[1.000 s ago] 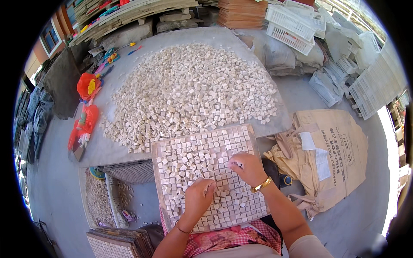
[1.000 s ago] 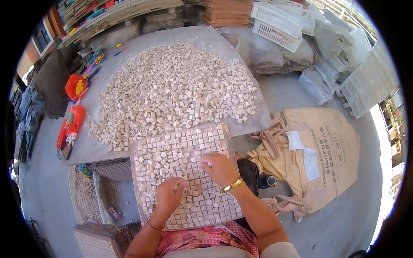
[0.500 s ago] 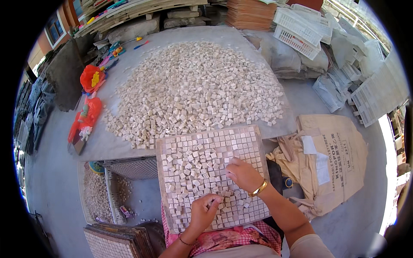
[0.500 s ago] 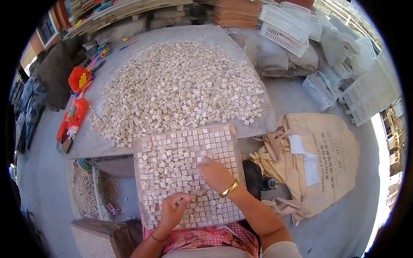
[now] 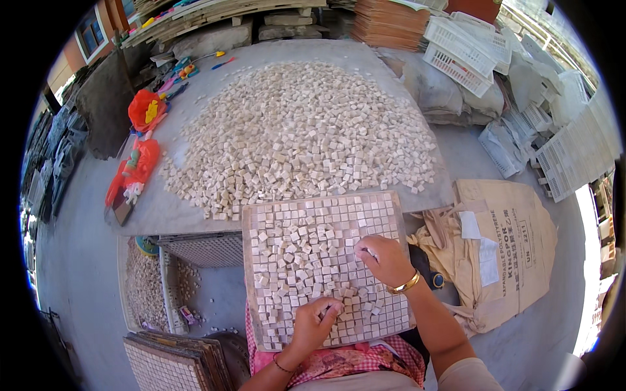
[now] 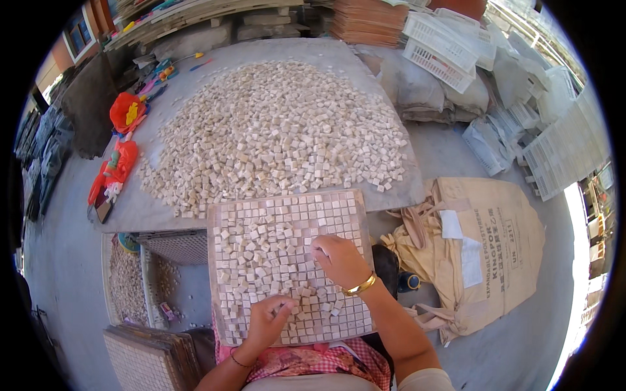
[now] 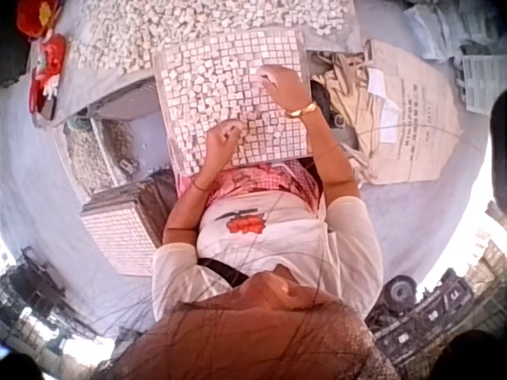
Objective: The person sits on the floor and places small, white, cube-shaped pieces into a grid-like tray. They pick up pieces from a large pile on a nearby table and arrange them into the tray's compartments.
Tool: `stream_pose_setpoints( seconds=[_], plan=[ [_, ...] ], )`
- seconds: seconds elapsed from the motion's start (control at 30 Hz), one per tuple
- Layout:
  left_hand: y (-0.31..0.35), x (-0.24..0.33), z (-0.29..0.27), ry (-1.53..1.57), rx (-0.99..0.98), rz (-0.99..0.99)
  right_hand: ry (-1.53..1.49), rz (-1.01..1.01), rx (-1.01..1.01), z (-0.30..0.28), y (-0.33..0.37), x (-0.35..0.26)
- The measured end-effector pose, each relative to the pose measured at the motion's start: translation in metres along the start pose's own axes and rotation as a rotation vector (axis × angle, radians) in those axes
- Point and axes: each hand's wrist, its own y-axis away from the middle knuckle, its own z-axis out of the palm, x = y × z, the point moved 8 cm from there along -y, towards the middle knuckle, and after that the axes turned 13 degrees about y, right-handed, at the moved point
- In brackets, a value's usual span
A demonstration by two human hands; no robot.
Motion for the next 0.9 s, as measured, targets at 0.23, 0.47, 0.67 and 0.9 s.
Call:
stream_pose_setpoints(
  seconds=[0.23,0.47,0.67,0.9],
  plan=[
    [-0.005,-0.002,0.003,0.022,-0.021,0.017,0.068,-0.071,-0.063,0.016,0.015,0.006],
    [0.018,-0.048,0.021,1.078,-0.149,-0.565,-0.348,0.115,-0.113,-0.006,0.02,-0.013],
    [0.032,-0.026,0.045,1.377,0.096,-0.773,-0.22,-0.184,-0.232,0.009,0.047,-0.11],
    [0.048,-0.056,-0.091,1.748,0.133,-0.567,-0.125,-0.121,-0.091,-0.031,0.056,-0.11]
  ],
)
